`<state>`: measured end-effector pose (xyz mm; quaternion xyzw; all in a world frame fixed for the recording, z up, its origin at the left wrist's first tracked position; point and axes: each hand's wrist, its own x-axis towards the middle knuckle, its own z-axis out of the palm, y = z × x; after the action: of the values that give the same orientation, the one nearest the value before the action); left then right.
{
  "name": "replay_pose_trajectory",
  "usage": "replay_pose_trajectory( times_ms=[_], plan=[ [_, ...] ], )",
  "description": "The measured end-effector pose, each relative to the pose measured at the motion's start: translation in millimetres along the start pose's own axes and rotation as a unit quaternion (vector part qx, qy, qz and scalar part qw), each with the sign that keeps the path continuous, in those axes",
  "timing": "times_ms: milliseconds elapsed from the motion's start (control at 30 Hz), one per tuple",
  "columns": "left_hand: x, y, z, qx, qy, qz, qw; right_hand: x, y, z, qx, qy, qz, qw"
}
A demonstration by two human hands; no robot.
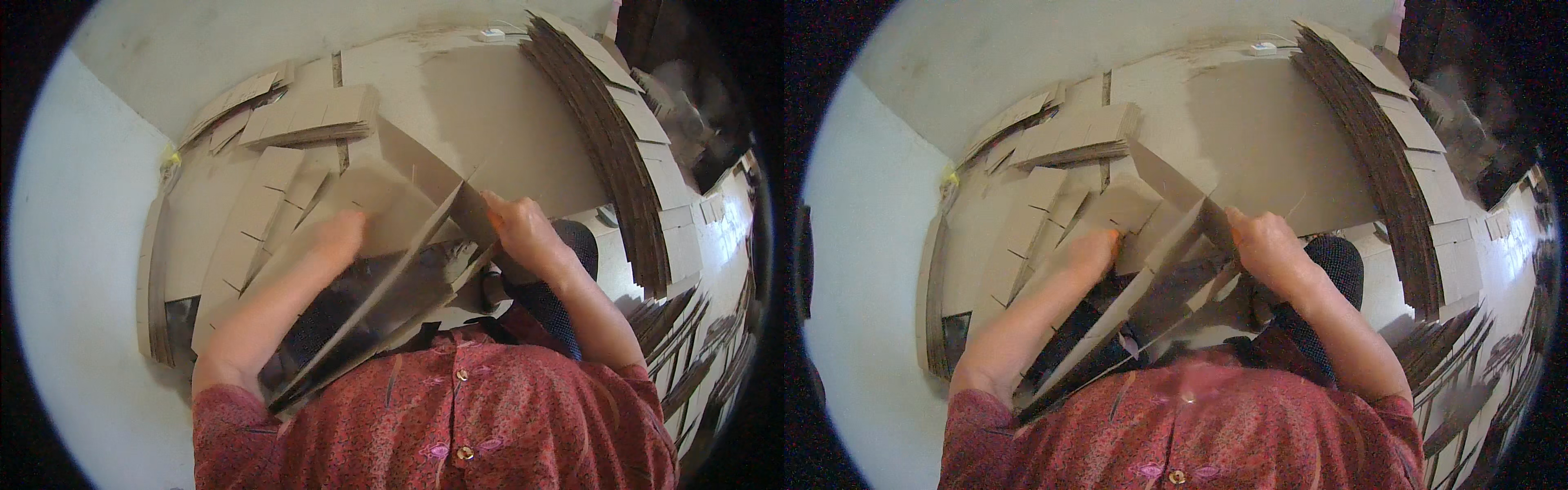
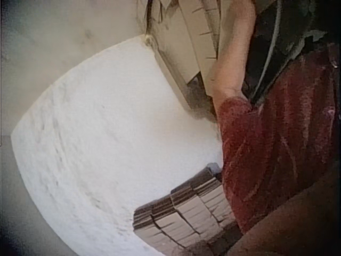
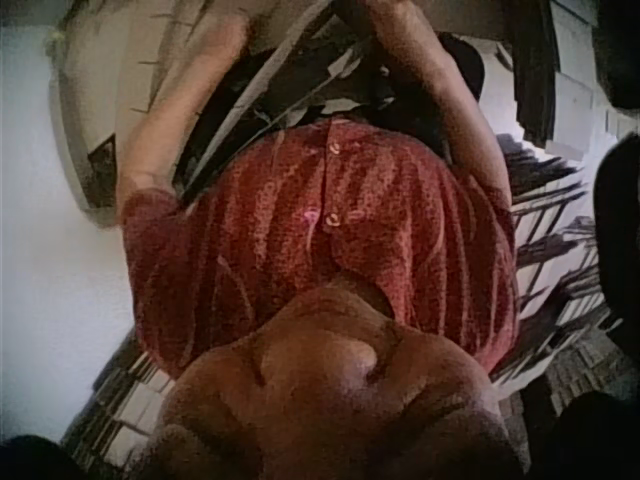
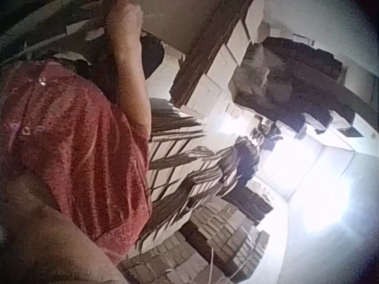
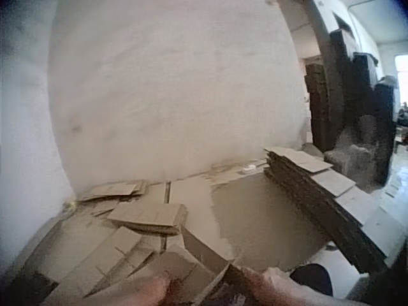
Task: The person sits on the floor and folds pre-cut cardboard sheets into multi-compartment dividers. They repeatedly pick up flat sheets, fold along scored lines, and place the finished dividers into a growing stack.
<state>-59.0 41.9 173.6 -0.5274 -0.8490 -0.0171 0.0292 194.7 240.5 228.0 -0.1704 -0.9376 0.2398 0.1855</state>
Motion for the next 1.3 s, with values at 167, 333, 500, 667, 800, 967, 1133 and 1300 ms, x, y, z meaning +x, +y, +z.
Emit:
replay_pose_trajectory(
  times_ms=[167, 333, 500, 667, 800, 967, 1133, 1300],
  plan=[
    [30.3, -14.2, -48.9, -0.165, 0.007, -0.123, 0.979, -9.5, -9.1, -10.9, 0.065, 0.053, -0.059, 0.995],
    [51.3, -11.3, -67.1, -0.232, 0.007, -0.131, 0.964, -8.8, -12.2, -7.2, 0.070, 0.071, -0.101, 0.990],
    [54.4, -15.9, -62.4, -0.301, 0.025, -0.167, 0.939, -10.2, -22.4, -15.4, 0.051, 0.080, -0.094, 0.991],
    [49.2, -1.9, -70.5, -0.344, 0.042, -0.114, 0.931, -9.6, -14.7, -7.8, 0.047, 0.018, -0.064, 0.997],
    [54.4, 11.2, -81.7, -0.469, 0.020, -0.079, 0.879, 0.9, -7.8, -2.7, -0.010, -0.048, -0.017, 0.999],
    [75.4, -28.9, -83.9, -0.448, 0.069, -0.089, 0.887, 31.9, -0.4, -24.3, -0.013, 0.022, 0.014, 1.000],
    [100.3, -83.5, -40.5, -0.153, 0.120, -0.115, 0.974, 72.2, 38.3, -12.3, -0.092, 0.003, 0.054, 0.994],
    [134.1, -98.6, -12.3, 0.009, 0.133, -0.111, 0.985, 108.7, 61.4, -20.6, -0.115, 0.001, 0.039, 0.993]
  ],
)
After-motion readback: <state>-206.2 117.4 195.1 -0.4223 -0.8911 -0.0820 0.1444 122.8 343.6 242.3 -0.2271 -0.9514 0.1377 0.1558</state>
